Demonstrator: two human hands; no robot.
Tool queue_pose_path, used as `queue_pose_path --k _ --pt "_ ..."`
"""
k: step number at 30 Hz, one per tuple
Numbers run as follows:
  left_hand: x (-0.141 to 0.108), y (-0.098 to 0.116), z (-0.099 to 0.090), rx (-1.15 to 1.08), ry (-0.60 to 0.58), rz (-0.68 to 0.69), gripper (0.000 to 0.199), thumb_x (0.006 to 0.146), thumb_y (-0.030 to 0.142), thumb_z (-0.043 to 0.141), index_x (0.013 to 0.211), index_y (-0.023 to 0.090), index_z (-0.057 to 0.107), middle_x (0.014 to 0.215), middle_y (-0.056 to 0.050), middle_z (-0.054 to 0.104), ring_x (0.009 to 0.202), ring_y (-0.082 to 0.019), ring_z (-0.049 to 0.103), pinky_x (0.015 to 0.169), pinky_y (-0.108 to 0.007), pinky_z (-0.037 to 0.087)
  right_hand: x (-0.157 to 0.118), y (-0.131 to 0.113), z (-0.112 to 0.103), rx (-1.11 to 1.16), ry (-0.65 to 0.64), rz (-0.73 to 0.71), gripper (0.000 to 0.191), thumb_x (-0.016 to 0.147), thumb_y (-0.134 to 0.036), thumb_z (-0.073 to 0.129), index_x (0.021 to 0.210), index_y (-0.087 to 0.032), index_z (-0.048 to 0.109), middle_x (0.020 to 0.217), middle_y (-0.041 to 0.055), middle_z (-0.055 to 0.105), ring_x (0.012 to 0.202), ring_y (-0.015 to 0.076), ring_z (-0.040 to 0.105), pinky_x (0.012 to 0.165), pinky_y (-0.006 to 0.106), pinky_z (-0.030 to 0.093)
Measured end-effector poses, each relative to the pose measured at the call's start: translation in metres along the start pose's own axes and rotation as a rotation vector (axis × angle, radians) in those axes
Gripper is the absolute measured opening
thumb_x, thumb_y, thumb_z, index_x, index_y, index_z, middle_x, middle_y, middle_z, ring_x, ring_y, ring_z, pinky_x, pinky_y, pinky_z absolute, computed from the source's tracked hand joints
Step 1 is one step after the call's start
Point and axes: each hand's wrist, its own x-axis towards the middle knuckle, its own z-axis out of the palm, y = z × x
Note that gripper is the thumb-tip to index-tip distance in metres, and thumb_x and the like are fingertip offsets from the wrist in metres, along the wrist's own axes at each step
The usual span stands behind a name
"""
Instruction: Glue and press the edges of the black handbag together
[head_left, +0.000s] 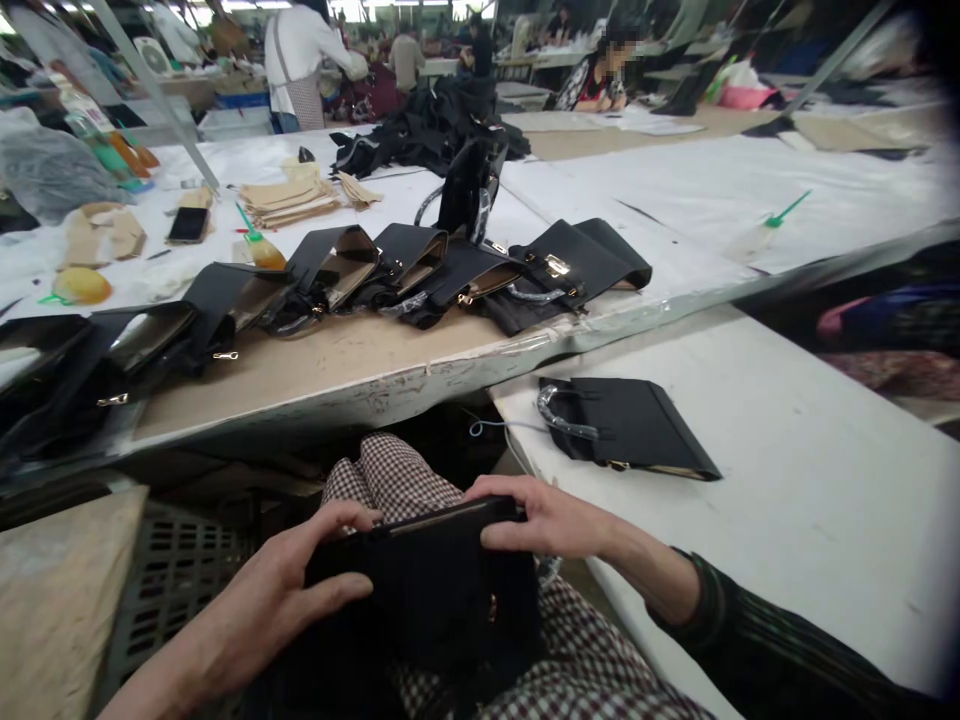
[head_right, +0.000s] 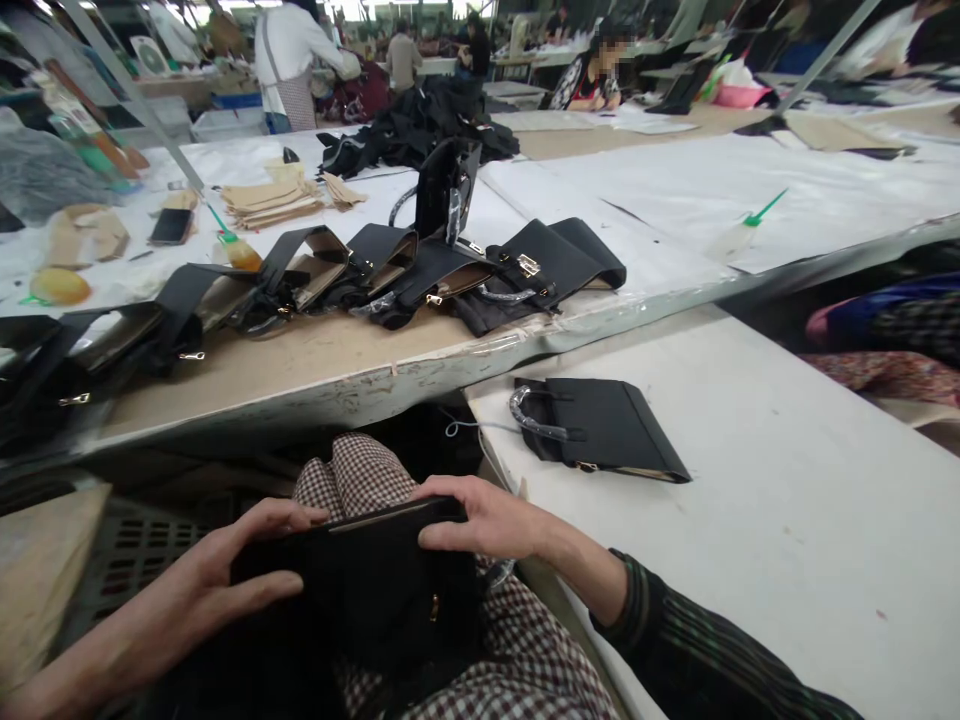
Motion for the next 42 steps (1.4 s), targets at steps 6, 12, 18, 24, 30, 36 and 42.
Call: queue_pose_path --k 6,12,18,24,30,36,42 --pt "0.016 0.002 0.002 0.089 0.006 0.021 0.022 0.092 0.050 0.056 0.101 0.030 0.058 0.103 0.005 0.066 0.096 -0.018 0.060 0.083 -0.024 0.043 0.002 0.001 0.008 0.075 0.072 0.070 0.039 0.092 -0.049 0.059 0.115 -0.019 0.069 0.104 0.0038 0.070 0.091 0.0175 0.063 0.078 0.024 0.049" --pt "0.025 0.001 0.005 0.048 0.061 0.009 0.028 0.093 0.051 0.054 0.083 0.024 0.059 0.093 0.005 0.067 0.088 -0.016 0.060 0.077 -0.023 0.042 0.006 -0.002 0.011 0.135 0.127 0.093 0.037 0.088 -0.047 0.065 0.113 -0.020 0.073 0.106 0.0029 0.073 0.095 0.0190 0.065 0.082 0.025 0.050" --pt "0.027 -0.001 0.006 0.001 0.085 -0.004 0.029 0.091 0.049 0.057 0.078 0.023 0.058 0.108 0.005 0.069 0.099 -0.018 0.062 0.083 -0.023 0.042 0.006 -0.006 0.013 0.156 0.171 0.133 0.033 0.083 -0.044 0.071 0.105 -0.019 0.077 0.099 0.0025 0.075 0.089 0.0205 0.068 0.080 0.027 0.053" --pt "0.029 -0.002 0.007 0.010 0.109 0.013 0.028 0.091 0.045 0.059 0.075 0.022 0.056 0.100 0.002 0.069 0.091 -0.019 0.062 0.079 -0.025 0.043 0.003 0.001 0.018 0.180 0.231 0.137 0.033 0.079 -0.044 0.075 0.101 -0.019 0.078 0.097 0.0039 0.076 0.086 0.0197 0.068 0.078 0.028 0.054" --pt "0.033 -0.004 0.008 0.011 0.124 0.035 0.029 0.089 0.045 0.061 0.072 0.021 0.056 0.101 0.001 0.068 0.095 -0.019 0.061 0.082 -0.026 0.042 0.002 0.002 0.020 0.160 0.286 0.121 0.032 0.076 -0.043 0.077 0.096 -0.018 0.078 0.089 0.0032 0.075 0.077 0.0155 0.065 0.070 0.023 0.050" --pt "0.034 -0.002 0.010 -0.005 0.148 0.012 0.029 0.088 0.044 0.063 0.071 0.021 0.057 0.095 0.001 0.068 0.090 -0.019 0.061 0.080 -0.027 0.042 0.006 0.001 0.024 0.092 0.328 0.103 0.021 0.077 -0.034 0.074 0.082 -0.014 0.074 0.070 -0.0009 0.065 0.060 0.0087 0.052 0.054 0.018 0.037" --pt "0.035 0.005 0.011 0.011 0.215 0.001 0.024 0.084 0.036 0.066 0.069 0.020 0.058 0.082 0.001 0.067 0.080 -0.018 0.060 0.073 -0.027 0.042 0.013 -0.022 0.009 -0.139 0.100 0.088 0.015 0.083 -0.028 0.063 0.079 -0.014 0.068 0.061 -0.0041 0.054 0.054 0.0071 0.041 0.049 0.019 0.026"
